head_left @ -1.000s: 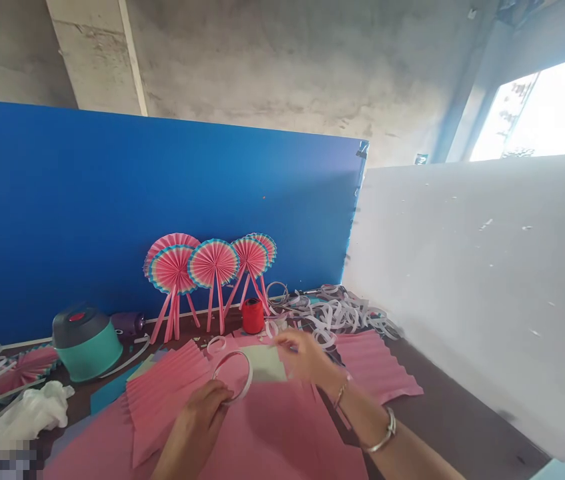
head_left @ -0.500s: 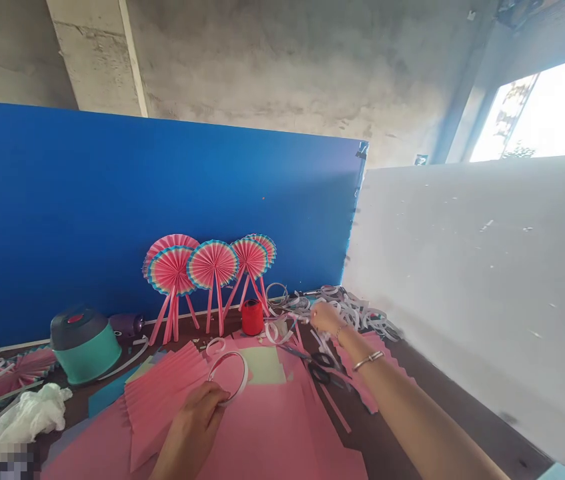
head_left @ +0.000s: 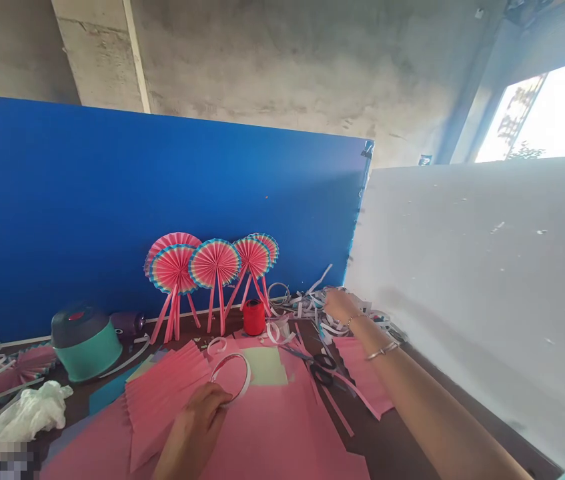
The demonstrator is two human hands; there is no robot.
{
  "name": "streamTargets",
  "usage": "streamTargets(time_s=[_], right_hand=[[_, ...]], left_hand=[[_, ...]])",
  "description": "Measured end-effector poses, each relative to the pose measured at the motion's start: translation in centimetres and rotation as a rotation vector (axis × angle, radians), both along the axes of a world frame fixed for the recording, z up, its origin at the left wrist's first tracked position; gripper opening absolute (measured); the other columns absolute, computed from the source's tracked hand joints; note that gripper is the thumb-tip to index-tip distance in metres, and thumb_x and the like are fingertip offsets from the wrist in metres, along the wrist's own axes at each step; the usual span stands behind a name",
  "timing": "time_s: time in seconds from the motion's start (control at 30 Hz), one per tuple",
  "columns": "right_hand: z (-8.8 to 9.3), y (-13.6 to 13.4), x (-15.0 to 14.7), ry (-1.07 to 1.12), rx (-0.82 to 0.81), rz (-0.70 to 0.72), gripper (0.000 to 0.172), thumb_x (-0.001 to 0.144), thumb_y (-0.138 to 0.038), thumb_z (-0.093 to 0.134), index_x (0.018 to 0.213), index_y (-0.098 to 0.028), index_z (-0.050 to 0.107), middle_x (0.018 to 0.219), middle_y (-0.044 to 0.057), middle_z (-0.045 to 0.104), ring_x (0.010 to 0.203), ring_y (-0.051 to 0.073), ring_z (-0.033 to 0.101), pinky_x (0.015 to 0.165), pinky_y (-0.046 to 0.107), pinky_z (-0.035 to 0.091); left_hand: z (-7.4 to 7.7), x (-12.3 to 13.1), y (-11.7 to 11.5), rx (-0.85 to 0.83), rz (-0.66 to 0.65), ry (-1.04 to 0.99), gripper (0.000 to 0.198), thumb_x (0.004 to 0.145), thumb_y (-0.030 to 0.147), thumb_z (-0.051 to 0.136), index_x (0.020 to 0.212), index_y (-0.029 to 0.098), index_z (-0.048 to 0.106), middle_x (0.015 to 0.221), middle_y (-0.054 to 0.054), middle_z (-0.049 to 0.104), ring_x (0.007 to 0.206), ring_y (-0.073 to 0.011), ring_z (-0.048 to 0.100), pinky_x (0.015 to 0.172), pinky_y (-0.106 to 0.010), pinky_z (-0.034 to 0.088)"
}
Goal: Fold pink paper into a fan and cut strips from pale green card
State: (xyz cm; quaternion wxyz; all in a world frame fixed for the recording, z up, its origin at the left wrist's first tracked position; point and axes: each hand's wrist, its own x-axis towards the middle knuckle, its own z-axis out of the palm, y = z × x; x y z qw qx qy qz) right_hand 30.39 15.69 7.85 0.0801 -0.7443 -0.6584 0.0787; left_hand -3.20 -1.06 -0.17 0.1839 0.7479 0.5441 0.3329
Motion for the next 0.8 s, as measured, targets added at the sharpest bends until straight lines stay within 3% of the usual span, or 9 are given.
streamTargets(time_s=[0.07,0.13,0.2,0.3,0.4,0.53,0.6,0.73,0.8], right_hand=[[-0.8,-1.5,-0.6,-0.016,-0.112,0.032,0.007,0.062,-0.021,0.065,0.062,-0.014,0.066,0.060,0.011,0.066,0.063,0.026,0.065,0.058,0.032,0.046],[-1.8,-3.0,-1.4,-0.031,-0.171,0.064,0.013,0.058,-0.027,0.069,0.060,-0.015,0.065,0.055,0.008,0.064,0.059,0.025,0.064,0.057,0.031,0.046],[-2.9,-4.1,-2.2,-0.050,-0.157,0.088,0.020,0.058,-0.029,0.068,0.072,-0.015,0.066,0.069,0.010,0.068,0.071,0.026,0.065,0.062,0.031,0.047],[-4.1,-4.4,-3.2,-0.061,-0.141,0.113,0.028,0.055,-0.016,0.067,0.083,-0.015,0.065,0.090,0.013,0.068,0.086,0.027,0.064,0.068,0.030,0.046],[-4.4,-3.5,-3.3,-0.043,-0.223,0.115,0.015,0.054,-0.007,0.064,0.067,-0.014,0.065,0.072,0.011,0.069,0.072,0.023,0.066,0.060,0.026,0.047],[-4.0,-2.6,-2.3,-0.012,-0.295,0.120,0.003,0.061,-0.013,0.061,0.059,-0.014,0.063,0.058,0.006,0.066,0.059,0.019,0.066,0.053,0.024,0.047],[-3.9,-2.7,-1.8,-0.028,-0.289,0.112,0.003,0.061,-0.015,0.063,0.064,-0.013,0.064,0.058,0.006,0.066,0.062,0.021,0.066,0.056,0.026,0.048],[-4.4,-3.4,-1.9,-0.052,-0.282,0.099,0.020,0.057,-0.013,0.073,0.075,-0.012,0.065,0.068,0.006,0.067,0.073,0.022,0.067,0.066,0.027,0.049],[-4.6,-3.7,-2.3,-0.037,-0.278,0.111,0.021,0.067,-0.021,0.072,0.084,-0.012,0.064,0.080,0.006,0.067,0.078,0.019,0.065,0.071,0.028,0.049]], left_hand=[[0.0,0.1,0.0,-0.005,0.006,0.004,0.025,0.083,0.022,0.039,0.082,0.025,0.064,0.087,-0.003,0.065,0.081,-0.0164,0.061,0.073,-0.025,0.048],[0.1,0.2,0.0,-0.010,0.009,0.010,0.025,0.083,0.022,0.039,0.081,0.024,0.064,0.086,-0.003,0.065,0.081,-0.0164,0.061,0.073,-0.025,0.048],[0.2,0.3,0.0,-0.006,0.008,0.013,0.025,0.083,0.022,0.039,0.080,0.024,0.064,0.086,-0.003,0.065,0.081,-0.0162,0.061,0.072,-0.025,0.048],[0.3,0.3,-0.2,-0.014,0.003,0.015,0.025,0.084,0.023,0.039,0.080,0.025,0.064,0.085,-0.002,0.065,0.080,-0.0156,0.061,0.071,-0.024,0.048],[0.4,0.2,-0.3,-0.033,0.008,0.015,0.024,0.084,0.023,0.039,0.081,0.025,0.063,0.084,-0.002,0.064,0.078,-0.0154,0.061,0.070,-0.023,0.048],[0.3,-0.1,-0.2,-0.031,0.011,0.009,0.024,0.084,0.024,0.040,0.083,0.025,0.063,0.087,-0.002,0.064,0.078,-0.0155,0.061,0.067,-0.022,0.048],[0.2,-0.1,-0.1,-0.035,0.011,0.010,0.024,0.084,0.023,0.039,0.083,0.024,0.063,0.086,-0.002,0.063,0.078,-0.0154,0.061,0.067,-0.022,0.047],[0.0,0.1,0.0,-0.048,0.000,0.008,0.023,0.084,0.022,0.039,0.081,0.024,0.062,0.085,-0.001,0.063,0.078,-0.0146,0.060,0.068,-0.022,0.046],[-0.1,0.1,0.0,-0.043,-0.011,0.004,0.022,0.084,0.022,0.039,0.082,0.024,0.061,0.086,-0.001,0.062,0.078,-0.0144,0.060,0.068,-0.022,0.046]])
